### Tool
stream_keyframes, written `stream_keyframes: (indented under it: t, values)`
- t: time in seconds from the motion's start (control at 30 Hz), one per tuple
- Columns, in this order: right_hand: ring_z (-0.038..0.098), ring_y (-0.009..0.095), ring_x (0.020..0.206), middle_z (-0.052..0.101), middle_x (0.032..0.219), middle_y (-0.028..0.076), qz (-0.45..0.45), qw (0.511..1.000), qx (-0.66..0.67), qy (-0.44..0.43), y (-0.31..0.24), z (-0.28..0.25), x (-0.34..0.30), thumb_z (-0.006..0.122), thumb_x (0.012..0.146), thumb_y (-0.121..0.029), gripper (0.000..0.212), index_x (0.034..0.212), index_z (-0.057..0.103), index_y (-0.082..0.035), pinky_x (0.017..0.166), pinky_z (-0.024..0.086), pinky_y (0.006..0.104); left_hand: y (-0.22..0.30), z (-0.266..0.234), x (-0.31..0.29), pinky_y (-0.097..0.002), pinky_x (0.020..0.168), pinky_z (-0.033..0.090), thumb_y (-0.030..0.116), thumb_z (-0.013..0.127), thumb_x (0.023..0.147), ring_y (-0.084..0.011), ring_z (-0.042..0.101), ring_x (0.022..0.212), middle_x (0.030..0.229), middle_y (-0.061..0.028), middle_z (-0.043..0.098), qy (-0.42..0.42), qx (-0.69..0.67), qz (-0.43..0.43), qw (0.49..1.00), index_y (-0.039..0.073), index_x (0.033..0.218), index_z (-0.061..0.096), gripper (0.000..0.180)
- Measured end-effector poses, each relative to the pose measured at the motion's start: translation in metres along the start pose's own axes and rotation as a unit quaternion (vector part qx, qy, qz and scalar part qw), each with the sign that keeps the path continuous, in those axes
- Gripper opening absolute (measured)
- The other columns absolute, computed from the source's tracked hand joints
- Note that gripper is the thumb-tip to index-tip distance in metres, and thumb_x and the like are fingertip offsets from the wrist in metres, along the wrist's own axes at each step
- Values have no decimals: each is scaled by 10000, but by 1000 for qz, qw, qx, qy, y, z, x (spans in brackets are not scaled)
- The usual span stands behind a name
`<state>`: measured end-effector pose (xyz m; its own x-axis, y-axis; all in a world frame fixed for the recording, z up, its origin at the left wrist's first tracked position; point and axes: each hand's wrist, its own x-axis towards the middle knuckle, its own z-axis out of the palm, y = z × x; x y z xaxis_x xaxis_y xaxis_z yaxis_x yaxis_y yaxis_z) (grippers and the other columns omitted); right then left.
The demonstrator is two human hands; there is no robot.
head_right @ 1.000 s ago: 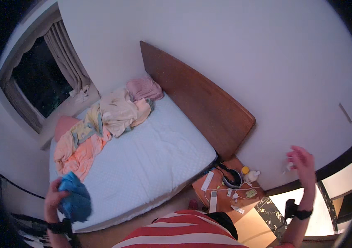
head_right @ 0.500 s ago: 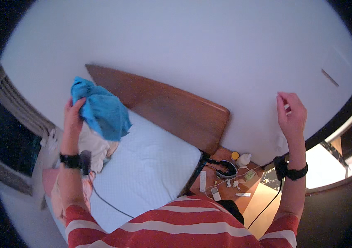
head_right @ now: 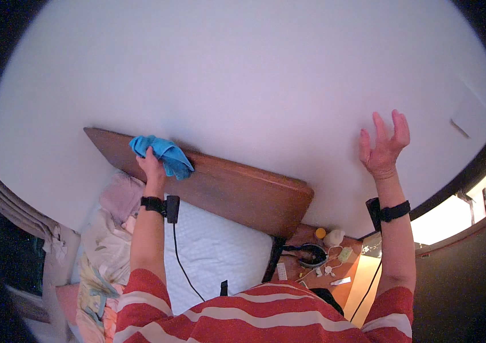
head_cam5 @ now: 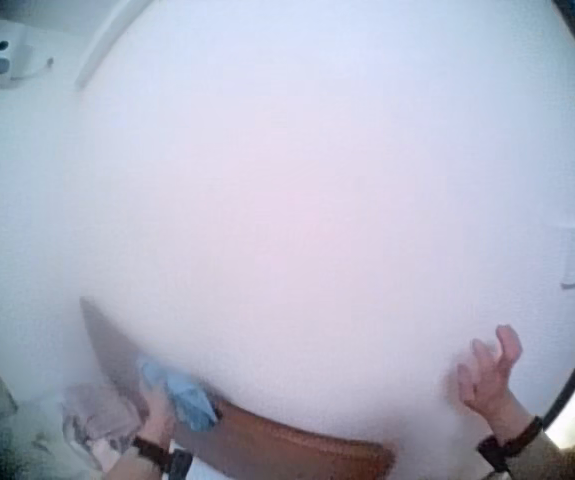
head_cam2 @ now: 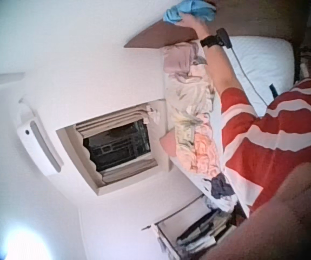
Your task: The recorder wipes a wooden headboard with a blue cloth, goes to the bathroom to wash the cloth in the sink, and then returns to the bedroom to continue wiping the headboard.
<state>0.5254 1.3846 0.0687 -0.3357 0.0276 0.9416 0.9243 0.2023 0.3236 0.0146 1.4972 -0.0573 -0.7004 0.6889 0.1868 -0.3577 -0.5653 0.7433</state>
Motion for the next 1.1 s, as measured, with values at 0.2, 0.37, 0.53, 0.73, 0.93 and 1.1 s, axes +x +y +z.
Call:
stream_keyframes:
  t: [0.2,0.37,0.53,0.73,0.93,1.1]
  values:
    - [277,319,1128,263,1201,168,-13,999,12,44,23,37,-23,575,767,-231,427,1122,439,-37,930,295,418,-44,1,0,-446,798,339,270,550,725,-333,434,947,959,-168,516,-103,566,249,779,90,953,513,293]
    - [288,299,1119,263,1196,164,-7,1000,2,26,20,38,-13,580,771,-246,415,1107,447,-42,910,315,405,-70,23,-65,-484,773,278,290,573,662,-356,395,926,891,-158,507,-170,612,325,701,110,888,536,291]
    - [297,290,1109,267,1198,157,-2,999,-47,-2,17,37,-11,583,771,-239,384,1093,475,-58,902,325,395,-75,102,-259,-450,731,279,271,632,543,-318,415,902,919,-107,501,-396,549,255,690,137,971,514,463]
    - [296,289,1112,277,1204,156,-2,1000,-24,15,19,36,-9,579,770,-205,350,1080,500,-65,904,322,383,-74,120,-287,-438,748,297,199,662,505,-309,415,971,945,-108,505,-565,449,263,640,87,1021,492,555]
    - [304,288,1107,275,1200,161,1,998,-59,-26,22,33,-15,597,749,-187,342,1056,512,-61,902,329,379,-85,15,-89,-474,851,276,330,493,738,-343,439,971,991,-161,517,-372,535,298,698,70,1049,514,406]
    - [316,287,1101,265,1187,154,18,999,-30,4,15,38,-9,614,723,-175,335,1020,517,-53,895,336,376,-31,18,60,-489,932,226,373,430,752,-308,404,1108,1091,-177,524,-280,798,144,513,59,1083,537,469]
